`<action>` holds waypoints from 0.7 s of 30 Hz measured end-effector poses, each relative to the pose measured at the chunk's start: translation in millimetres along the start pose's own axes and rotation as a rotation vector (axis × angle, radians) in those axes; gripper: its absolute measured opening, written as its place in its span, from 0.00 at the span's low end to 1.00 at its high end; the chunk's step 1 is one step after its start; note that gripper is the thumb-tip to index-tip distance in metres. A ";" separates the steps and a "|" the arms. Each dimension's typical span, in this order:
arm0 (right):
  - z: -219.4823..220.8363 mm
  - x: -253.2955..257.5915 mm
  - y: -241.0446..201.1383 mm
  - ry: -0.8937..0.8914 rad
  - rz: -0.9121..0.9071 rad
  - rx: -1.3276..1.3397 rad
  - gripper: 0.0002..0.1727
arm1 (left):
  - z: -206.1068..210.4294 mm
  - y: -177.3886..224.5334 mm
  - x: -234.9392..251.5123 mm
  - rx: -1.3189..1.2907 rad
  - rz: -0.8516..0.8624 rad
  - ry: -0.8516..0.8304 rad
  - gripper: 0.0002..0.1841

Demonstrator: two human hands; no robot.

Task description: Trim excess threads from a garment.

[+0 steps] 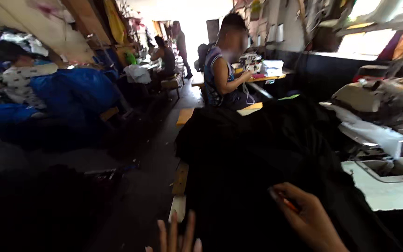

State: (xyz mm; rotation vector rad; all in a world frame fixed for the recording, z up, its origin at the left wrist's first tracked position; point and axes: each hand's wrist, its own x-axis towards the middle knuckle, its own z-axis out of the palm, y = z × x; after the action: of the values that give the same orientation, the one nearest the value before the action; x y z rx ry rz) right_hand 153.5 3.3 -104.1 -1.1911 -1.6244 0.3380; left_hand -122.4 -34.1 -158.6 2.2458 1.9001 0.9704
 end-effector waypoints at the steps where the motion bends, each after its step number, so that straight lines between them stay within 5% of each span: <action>1: -1.1 -2.1 5.6 -0.005 -0.022 0.007 0.09 | -2.3 -18.4 -3.1 0.014 -0.073 0.040 0.29; 5: -10.5 -8.3 -15.2 -0.097 -0.041 0.075 0.09 | -28.4 -50.7 -21.2 -0.111 -0.188 0.196 0.21; 10: 4.5 -34.3 -58.0 -0.510 -0.061 0.016 0.11 | -33.8 -21.8 -30.3 -0.407 -0.140 0.315 0.15; 13: 11.9 -42.6 -56.3 -0.566 -0.046 -0.083 0.08 | -31.5 -0.2 -30.3 -0.460 -0.095 0.309 0.13; 21: 0.5 -34.7 -46.9 -0.516 -0.013 0.268 0.06 | -21.5 34.5 -14.4 -0.441 -0.052 0.238 0.32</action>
State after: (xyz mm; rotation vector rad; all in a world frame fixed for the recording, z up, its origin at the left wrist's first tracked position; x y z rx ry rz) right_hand 127.0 -46.9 -90.7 -0.9312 -1.9457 0.8825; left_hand -103.4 -63.2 -133.1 1.8887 1.6021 1.5291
